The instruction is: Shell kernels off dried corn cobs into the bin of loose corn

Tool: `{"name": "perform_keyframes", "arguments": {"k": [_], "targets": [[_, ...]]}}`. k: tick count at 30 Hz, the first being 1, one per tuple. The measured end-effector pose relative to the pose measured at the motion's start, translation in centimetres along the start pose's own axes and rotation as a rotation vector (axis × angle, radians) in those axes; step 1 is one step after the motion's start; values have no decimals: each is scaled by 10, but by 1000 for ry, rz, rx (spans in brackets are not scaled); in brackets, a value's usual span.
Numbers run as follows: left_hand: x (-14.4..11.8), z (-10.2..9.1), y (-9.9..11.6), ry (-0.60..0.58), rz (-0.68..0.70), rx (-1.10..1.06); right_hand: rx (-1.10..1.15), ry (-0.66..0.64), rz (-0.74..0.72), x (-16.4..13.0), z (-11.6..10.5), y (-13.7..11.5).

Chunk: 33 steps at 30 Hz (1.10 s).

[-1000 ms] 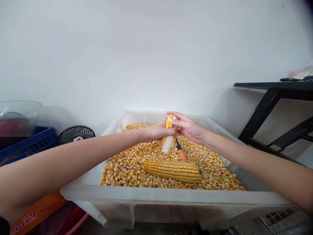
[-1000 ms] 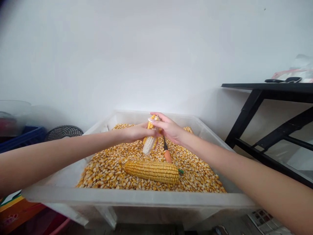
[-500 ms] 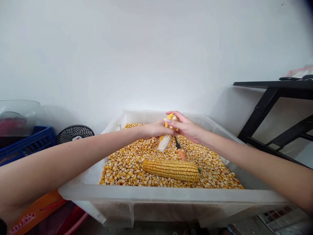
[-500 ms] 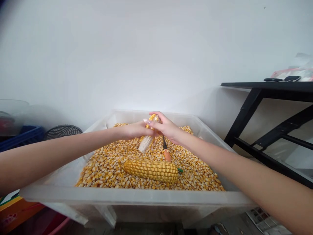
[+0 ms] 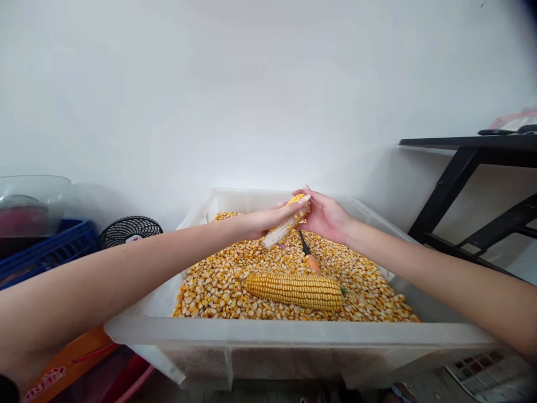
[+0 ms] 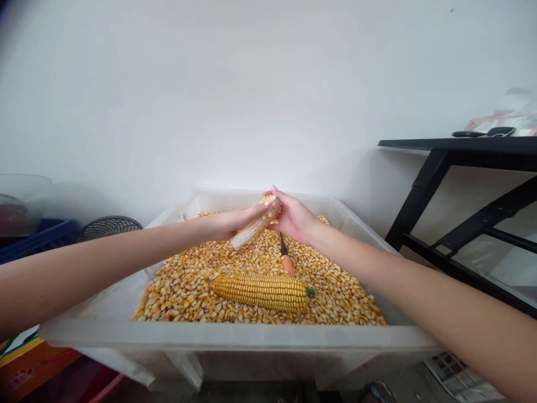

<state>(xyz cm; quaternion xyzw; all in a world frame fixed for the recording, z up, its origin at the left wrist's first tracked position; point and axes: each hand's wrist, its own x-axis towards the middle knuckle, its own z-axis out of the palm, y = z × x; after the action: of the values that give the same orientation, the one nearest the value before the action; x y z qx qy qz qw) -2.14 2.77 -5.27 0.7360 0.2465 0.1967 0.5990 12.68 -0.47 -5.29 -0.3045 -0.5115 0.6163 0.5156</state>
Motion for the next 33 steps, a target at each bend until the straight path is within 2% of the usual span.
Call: {"name": "perform_keyframes", "arguments": {"k": [3, 7, 12, 16, 22, 27, 31, 33], "targets": [[0, 3, 3, -6, 64, 18, -34, 7, -21, 1, 1, 0], [0, 2, 2, 20, 52, 67, -94, -7, -38, 2, 0, 1], [-4, -3, -2, 85, 128, 258, -50, -28, -17, 3, -3, 6], [-9, -9, -2, 102, 45, 456, -119, -60, 14, 1, -3, 11], [-9, -12, -4, 100, 25, 468, -237, -81, 93, -6, -1, 12], [-6, -17, -6, 45, 9, 518, -286, -131, 93, -7, -3, 10], [-6, -26, -2, -71, -38, 590, -438, -95, 146, -5, -9, 0], [-8, -30, 3, -118, -16, 579, -455, -73, 128, -4, -13, -7]]}}
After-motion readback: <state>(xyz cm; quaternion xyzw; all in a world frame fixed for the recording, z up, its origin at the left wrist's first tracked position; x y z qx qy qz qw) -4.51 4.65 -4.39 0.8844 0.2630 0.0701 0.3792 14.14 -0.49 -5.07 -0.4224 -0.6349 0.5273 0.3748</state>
